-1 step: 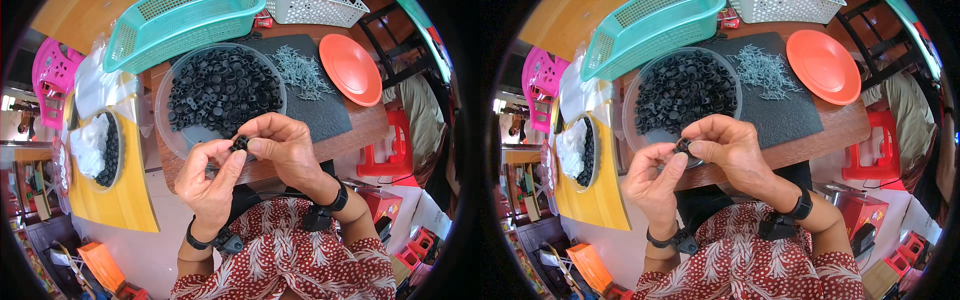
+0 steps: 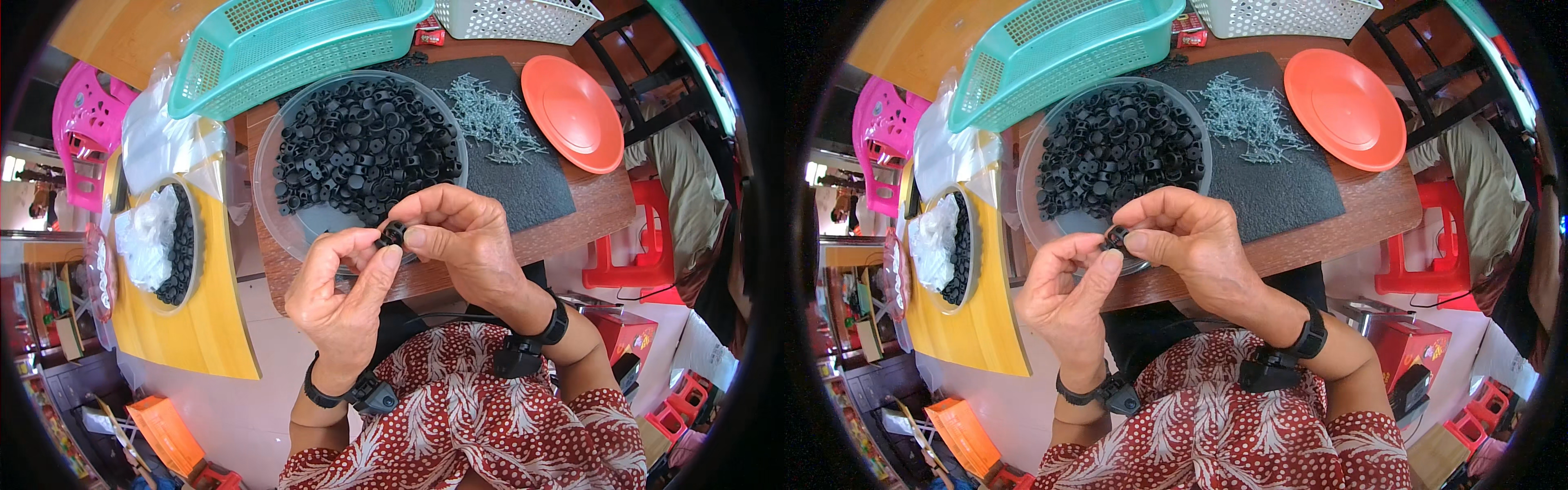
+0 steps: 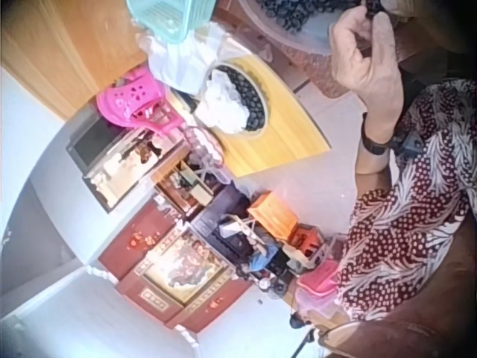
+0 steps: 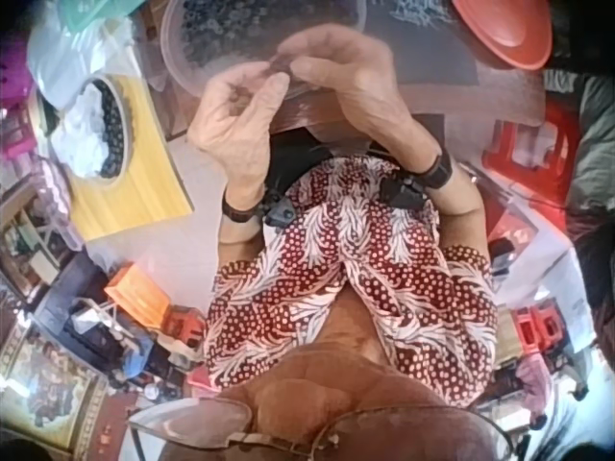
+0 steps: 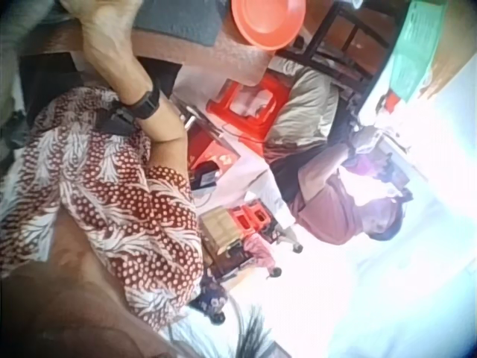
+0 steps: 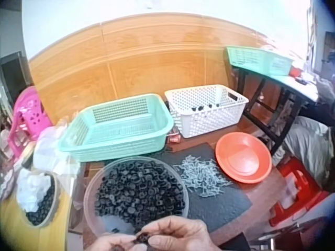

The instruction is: Assembling small black plastic components by hand in a factory environment.

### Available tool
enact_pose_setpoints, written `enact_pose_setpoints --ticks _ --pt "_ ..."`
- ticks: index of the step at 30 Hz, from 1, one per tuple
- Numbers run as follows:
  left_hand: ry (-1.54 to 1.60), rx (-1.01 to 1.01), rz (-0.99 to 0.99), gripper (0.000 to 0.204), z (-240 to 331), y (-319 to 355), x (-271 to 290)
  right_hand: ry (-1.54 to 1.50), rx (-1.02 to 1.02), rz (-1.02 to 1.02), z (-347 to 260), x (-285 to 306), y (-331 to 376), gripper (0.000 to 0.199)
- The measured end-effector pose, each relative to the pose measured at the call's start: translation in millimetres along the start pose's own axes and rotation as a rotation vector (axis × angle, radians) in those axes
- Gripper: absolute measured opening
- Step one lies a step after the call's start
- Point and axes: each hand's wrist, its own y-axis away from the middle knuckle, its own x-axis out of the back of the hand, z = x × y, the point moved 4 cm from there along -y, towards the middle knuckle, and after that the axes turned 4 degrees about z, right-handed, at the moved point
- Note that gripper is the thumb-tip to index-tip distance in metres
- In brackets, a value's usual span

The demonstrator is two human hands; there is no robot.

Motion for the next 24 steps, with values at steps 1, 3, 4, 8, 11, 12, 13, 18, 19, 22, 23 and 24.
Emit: enact_pose_setpoints --ticks 1,3,4,8,11,12,13,18,19,22,23,24 --pt "-0.004 0.004 0.002 0.017 -0.6 0.5 0.7 -0.017 -0.004 -0.005 0.3 -0.3 0.2 0.019" --pt "-0.007 0.007 0.003 0.016 -1.8 0.7 1.4 -0.035 -0.006 -0.010 0.9 -0.4 0.4 0.019" --pt "-0.022 -0.015 -0.003 0.017 -1.6 0.5 1.2 -0.033 0.002 -0.009 0.9 -0.4 0.5 0.019" --pt "0.000 0.048 -0.010 0.021 -0.7 0.3 -1.1 -0.035 0.015 0.013 -0.4 -0.2 1.7 0.018" --pt "0.083 0.089 0.002 0.025 -3.4 0.6 -2.0 0.000 0.037 0.027 -1.7 -2.3 2.6 0.016" --pt "0.084 0.090 -0.005 0.025 -3.4 0.5 -2.3 -0.002 0.039 0.033 -0.7 -2.1 2.7 0.016" --pt "0.096 0.106 -0.025 0.026 -3.7 0.7 -2.4 0.022 0.075 0.029 -0.4 -2.2 2.9 0.016" --pt "0.095 0.142 -0.067 0.030 -6.7 1.1 -0.6 0.108 0.172 0.026 -3.3 -4.6 3.9 0.015" --pt "0.076 0.145 -0.066 0.031 -7.7 1.2 -0.6 0.139 0.180 0.035 -3.8 -4.2 4.5 0.014" --pt "0.040 0.142 -0.071 0.031 -7.6 1.6 -1.2 0.129 0.180 0.064 -4.3 -4.9 5.8 0.012" --pt "0.025 0.135 -0.075 0.031 -7.2 1.6 -1.4 0.089 0.171 0.081 -4.0 -4.3 6.0 0.010" --pt "0.024 0.134 -0.078 0.031 -7.4 1.3 -1.0 0.086 0.172 0.084 -4.1 -3.5 6.3 0.010"
